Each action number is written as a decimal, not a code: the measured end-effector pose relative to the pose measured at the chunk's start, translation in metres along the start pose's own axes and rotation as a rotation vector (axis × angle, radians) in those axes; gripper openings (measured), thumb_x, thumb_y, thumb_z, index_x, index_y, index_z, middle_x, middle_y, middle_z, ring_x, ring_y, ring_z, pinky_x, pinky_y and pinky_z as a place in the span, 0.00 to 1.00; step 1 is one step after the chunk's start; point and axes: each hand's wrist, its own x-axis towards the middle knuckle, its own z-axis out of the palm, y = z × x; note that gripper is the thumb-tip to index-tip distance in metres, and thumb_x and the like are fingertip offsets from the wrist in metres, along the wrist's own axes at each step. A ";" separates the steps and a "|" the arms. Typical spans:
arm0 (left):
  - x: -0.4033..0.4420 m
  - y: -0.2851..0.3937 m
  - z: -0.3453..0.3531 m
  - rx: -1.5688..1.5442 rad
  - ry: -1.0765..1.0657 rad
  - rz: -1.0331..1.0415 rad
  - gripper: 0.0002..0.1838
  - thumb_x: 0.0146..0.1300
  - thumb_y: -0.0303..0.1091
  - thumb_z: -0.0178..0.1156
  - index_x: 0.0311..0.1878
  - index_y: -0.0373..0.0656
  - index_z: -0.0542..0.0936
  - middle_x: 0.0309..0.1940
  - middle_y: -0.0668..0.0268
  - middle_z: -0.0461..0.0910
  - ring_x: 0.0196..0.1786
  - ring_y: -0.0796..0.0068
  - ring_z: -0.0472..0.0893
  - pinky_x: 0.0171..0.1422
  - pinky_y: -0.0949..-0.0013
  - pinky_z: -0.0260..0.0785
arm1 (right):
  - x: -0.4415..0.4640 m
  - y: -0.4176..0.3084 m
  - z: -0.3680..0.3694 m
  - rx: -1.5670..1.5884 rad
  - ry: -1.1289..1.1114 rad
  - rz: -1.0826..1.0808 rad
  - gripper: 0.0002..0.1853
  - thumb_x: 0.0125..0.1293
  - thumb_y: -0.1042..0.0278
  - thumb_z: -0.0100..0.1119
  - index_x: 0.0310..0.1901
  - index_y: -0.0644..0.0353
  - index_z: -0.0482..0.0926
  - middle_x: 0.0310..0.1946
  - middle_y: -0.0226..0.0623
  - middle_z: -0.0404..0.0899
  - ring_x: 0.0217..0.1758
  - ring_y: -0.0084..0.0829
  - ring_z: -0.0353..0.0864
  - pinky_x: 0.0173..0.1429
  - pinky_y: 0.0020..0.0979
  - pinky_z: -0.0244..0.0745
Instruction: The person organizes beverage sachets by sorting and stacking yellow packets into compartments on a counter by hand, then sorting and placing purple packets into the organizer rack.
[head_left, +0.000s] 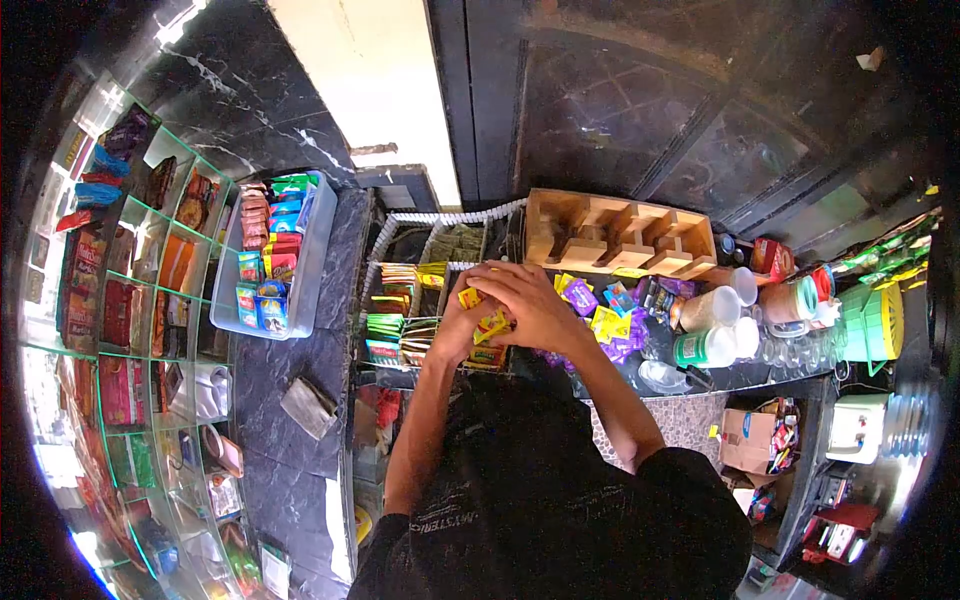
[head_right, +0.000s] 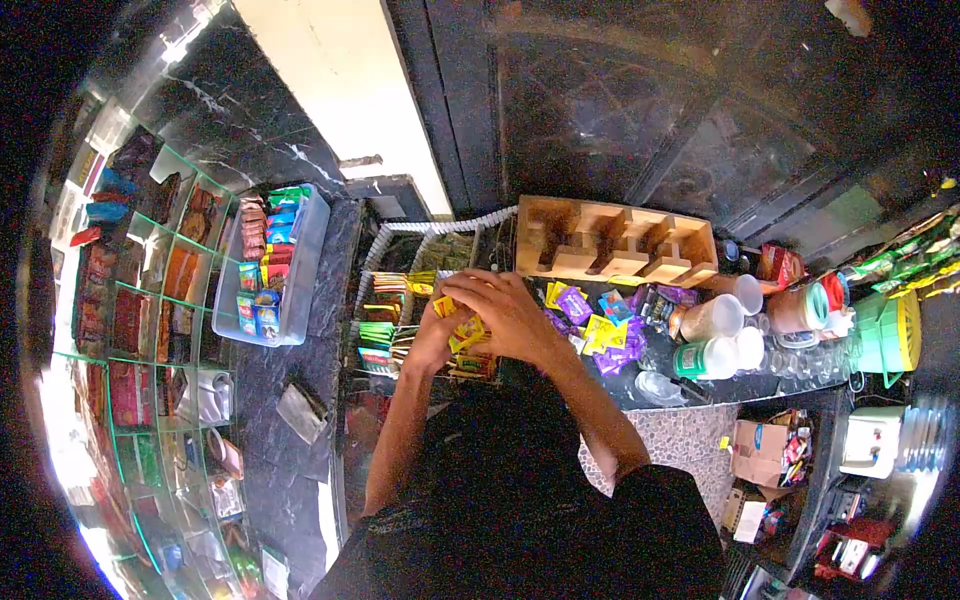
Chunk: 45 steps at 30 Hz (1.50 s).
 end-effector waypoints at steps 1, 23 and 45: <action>0.001 -0.001 -0.002 -0.018 0.011 0.000 0.28 0.62 0.16 0.59 0.66 0.40 0.67 0.53 0.60 0.77 0.55 0.69 0.80 0.56 0.66 0.78 | 0.001 -0.001 -0.001 0.040 -0.026 0.006 0.47 0.41 0.59 0.80 0.68 0.51 0.71 0.71 0.33 0.68 0.76 0.41 0.62 0.73 0.50 0.58; 0.002 0.000 -0.012 0.209 -0.038 0.015 0.36 0.55 0.15 0.62 0.68 0.38 0.63 0.55 0.55 0.76 0.52 0.69 0.81 0.51 0.68 0.78 | 0.003 0.010 0.009 0.089 -0.161 0.022 0.36 0.49 0.69 0.75 0.63 0.53 0.76 0.63 0.37 0.77 0.70 0.43 0.69 0.72 0.50 0.60; -0.010 0.006 -0.011 0.581 -0.169 -0.320 0.34 0.60 0.29 0.72 0.68 0.38 0.68 0.52 0.63 0.80 0.53 0.73 0.80 0.58 0.68 0.74 | 0.001 0.038 -0.007 0.327 -0.210 0.126 0.12 0.66 0.62 0.62 0.43 0.60 0.86 0.36 0.48 0.86 0.41 0.47 0.87 0.47 0.43 0.79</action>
